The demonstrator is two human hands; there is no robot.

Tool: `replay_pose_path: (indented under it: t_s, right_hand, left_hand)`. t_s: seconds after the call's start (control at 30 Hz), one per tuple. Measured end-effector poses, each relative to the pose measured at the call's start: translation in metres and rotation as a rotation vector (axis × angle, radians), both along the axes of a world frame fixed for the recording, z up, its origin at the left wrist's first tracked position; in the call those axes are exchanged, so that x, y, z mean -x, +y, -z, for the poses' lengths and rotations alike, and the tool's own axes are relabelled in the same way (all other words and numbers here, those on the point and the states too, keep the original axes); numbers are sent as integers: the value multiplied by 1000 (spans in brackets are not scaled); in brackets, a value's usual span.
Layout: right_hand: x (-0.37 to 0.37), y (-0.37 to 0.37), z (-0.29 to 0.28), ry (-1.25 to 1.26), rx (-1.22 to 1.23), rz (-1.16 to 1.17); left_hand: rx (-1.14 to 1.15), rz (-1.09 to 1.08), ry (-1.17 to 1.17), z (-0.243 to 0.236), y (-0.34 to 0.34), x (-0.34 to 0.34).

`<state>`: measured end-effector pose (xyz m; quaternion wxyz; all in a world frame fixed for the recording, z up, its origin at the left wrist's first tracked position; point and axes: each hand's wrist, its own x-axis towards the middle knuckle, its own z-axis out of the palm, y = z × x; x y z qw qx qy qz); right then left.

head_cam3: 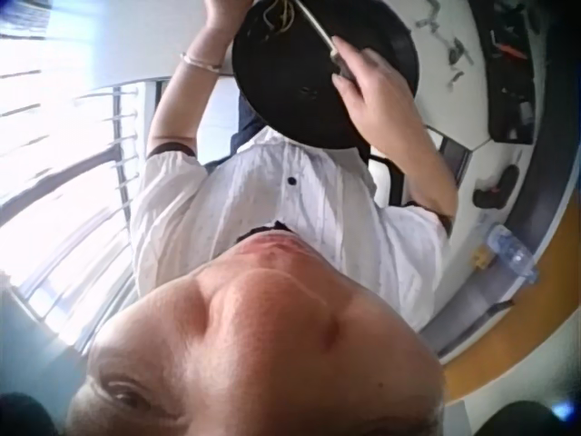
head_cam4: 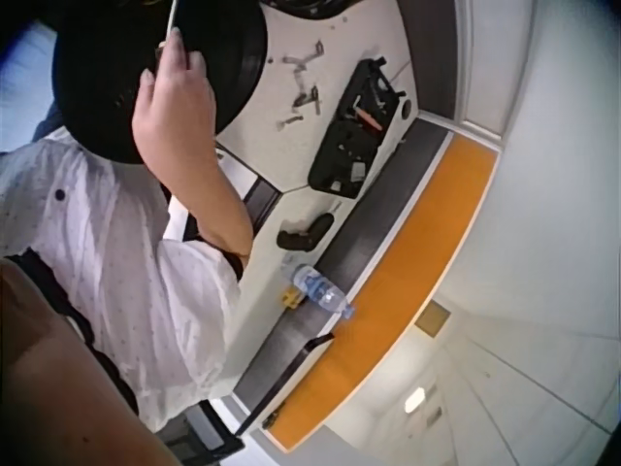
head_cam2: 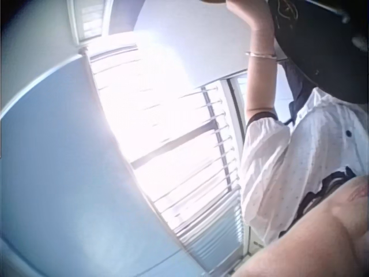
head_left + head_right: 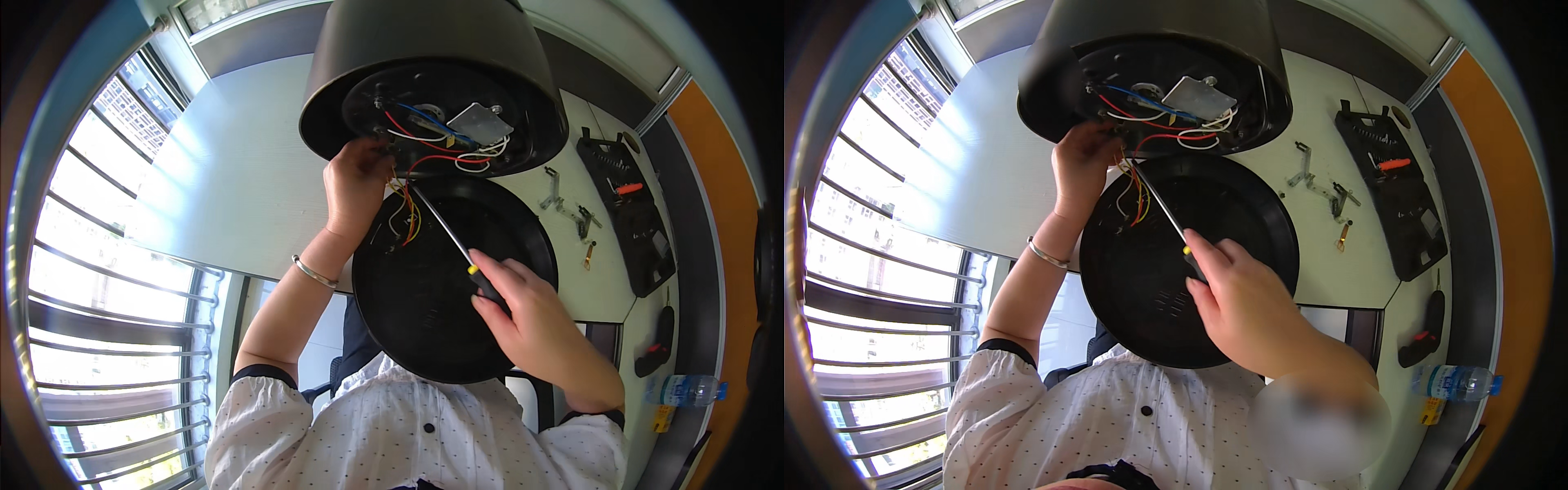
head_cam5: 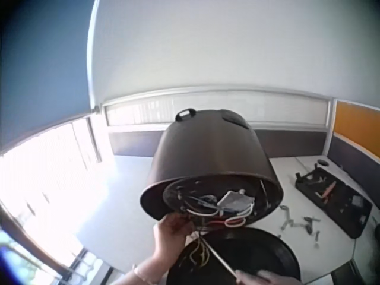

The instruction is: The person works on the internal wiring of a black cylindrical device, using a screwdriver to tighten connections and manipulate wires. The person repeatedly adjusts and secures the wires inside the device's housing.

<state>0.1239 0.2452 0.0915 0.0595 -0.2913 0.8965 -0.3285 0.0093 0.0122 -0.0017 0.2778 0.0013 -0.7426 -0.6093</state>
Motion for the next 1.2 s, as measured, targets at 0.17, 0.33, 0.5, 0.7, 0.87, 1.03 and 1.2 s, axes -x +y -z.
replay_pose_path:
  t_s: [0.17, 0.33, 0.5, 0.7, 0.87, 1.03, 1.2]
  right_hand:
    - [-10, 18, -11, 201, -373, -133]
    - [-3, 17, 8, 187, -478, -130]
    - [8, 13, 21, 189, -551, -147]
    - [8, 5, 37, 356, -671, -129]
    - [28, -13, 28, 403, -401, -114]
    - [73, -56, 16, -58, 450, -14]
    - [91, -88, 29, -379, 603, 131]
  left_hand:
    - [-2, 40, 28, 0, -2, -2]
    - [-38, 53, 33, -3, 0, -1]
    - [-62, 44, 69, -3, 3, -3]
    - [-25, 52, 71, -4, 1, -3]
    - [-56, 46, 73, -3, 0, -4]
    - [-150, 41, 105, -5, 5, -3]
    - [-105, -20, 61, -8, 6, -6]
